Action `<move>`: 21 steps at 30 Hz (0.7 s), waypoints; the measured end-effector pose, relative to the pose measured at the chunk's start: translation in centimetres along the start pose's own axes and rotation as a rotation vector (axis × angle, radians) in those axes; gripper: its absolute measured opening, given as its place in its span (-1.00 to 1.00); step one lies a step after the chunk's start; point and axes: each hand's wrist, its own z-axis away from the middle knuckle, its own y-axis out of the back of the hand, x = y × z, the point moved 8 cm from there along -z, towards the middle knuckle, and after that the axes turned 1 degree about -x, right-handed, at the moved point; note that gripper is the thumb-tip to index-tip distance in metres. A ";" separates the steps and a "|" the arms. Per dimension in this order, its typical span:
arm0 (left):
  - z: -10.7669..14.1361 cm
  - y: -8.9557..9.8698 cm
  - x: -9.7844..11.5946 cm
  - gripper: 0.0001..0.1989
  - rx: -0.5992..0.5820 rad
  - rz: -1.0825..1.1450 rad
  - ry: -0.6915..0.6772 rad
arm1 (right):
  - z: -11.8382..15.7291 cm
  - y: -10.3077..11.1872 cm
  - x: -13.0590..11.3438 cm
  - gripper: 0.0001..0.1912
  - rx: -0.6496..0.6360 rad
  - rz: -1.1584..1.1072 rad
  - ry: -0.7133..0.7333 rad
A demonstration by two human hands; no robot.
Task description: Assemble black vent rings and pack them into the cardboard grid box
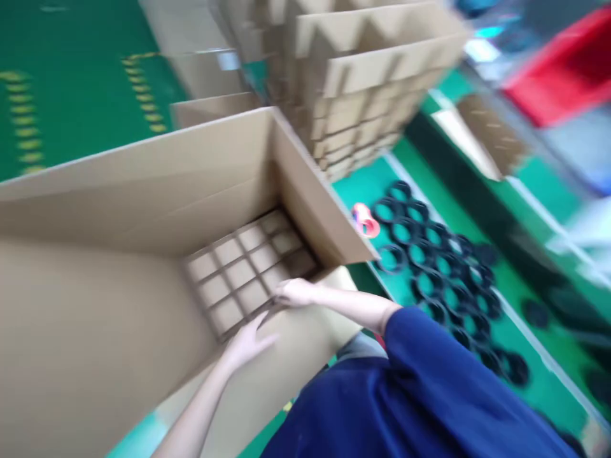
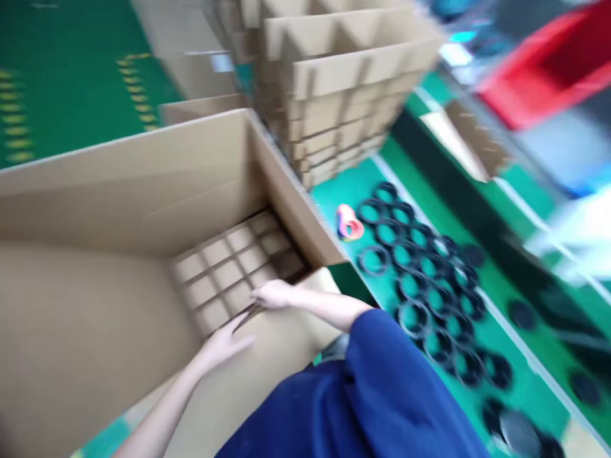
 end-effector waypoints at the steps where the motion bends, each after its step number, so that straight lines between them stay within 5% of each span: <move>1: 0.1 -0.6 0.1 -0.06 -0.022 -0.164 0.011 | 1.3 0.0 -1.3 -0.75 0.013 0.041 0.060; 4: -0.8 -1.0 0.0 -0.07 -0.029 -0.526 0.116 | 6.3 -0.2 -2.7 -0.70 0.104 0.135 0.089; 8: -0.7 0.2 1.2 -0.14 0.116 -0.666 0.195 | 15.2 -1.9 -2.3 -0.70 0.201 0.191 -0.103; 15: 0.2 -0.2 3.0 -0.11 0.171 -0.643 0.151 | 28.5 -3.0 3.3 -0.73 0.284 0.182 -0.409; 17: 0.8 -1.0 3.2 -0.05 0.273 -0.691 0.143 | 32.1 -3.0 5.2 -0.74 0.350 0.143 -0.467; 21: 3.2 -3.5 5.8 -0.07 0.667 -0.854 0.119 | 40.4 -2.6 9.2 -0.82 0.549 -0.048 -0.534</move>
